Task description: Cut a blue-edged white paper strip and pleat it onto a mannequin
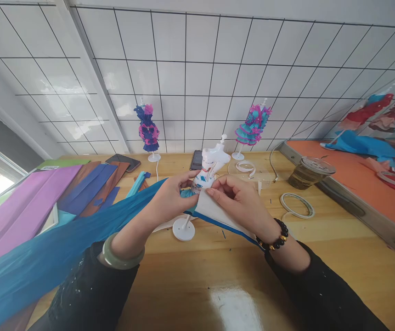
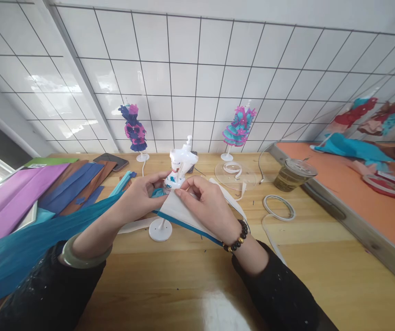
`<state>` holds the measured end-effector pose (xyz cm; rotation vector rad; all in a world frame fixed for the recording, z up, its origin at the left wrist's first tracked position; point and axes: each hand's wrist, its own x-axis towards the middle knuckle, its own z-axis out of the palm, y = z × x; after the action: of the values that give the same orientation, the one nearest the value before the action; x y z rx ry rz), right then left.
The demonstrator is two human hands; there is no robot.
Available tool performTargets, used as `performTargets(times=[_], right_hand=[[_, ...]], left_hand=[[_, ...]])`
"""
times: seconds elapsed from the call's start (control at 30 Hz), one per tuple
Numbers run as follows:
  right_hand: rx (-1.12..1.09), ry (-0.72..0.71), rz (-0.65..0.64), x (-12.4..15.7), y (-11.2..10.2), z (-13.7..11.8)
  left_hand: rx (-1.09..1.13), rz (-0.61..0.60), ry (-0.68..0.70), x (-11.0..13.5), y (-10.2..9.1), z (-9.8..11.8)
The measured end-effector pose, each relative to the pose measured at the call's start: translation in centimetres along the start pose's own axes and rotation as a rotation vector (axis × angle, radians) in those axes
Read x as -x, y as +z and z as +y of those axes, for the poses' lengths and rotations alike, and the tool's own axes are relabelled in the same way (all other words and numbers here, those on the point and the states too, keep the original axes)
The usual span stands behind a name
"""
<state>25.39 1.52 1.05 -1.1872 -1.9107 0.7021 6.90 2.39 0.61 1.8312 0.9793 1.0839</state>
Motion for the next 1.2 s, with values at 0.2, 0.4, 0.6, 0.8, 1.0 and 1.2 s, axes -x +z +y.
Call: performTargets(times=[0.2,0.4,0.6,0.8,1.0,1.2], right_hand=[[0.001,-0.004,-0.001,-0.01,-0.07,0.02],[0.018,-0.028,0.009,0.05,-0.14,0.0],[0.0,-0.019,-0.01,0.05,0.08,0.08],[-0.008,-0.007,-0.002,0.08,0.21,0.1],[0.02,-0.011,-0.002,0.14,0.25,0.15],[0.034,-0.016,0.017,0.12,0.35,0.31]], left_hand=[[0.016,-0.022,0.0,0.04,-0.09,0.07],[0.01,-0.019,0.002,0.0,-0.11,0.04],[0.018,-0.018,0.018,-0.06,-0.1,-0.02],[0.009,-0.022,0.01,-0.01,-0.06,-0.03],[0.004,-0.017,0.009,-0.13,-0.08,-0.15],[0.013,-0.016,0.013,-0.14,-0.07,-0.11]])
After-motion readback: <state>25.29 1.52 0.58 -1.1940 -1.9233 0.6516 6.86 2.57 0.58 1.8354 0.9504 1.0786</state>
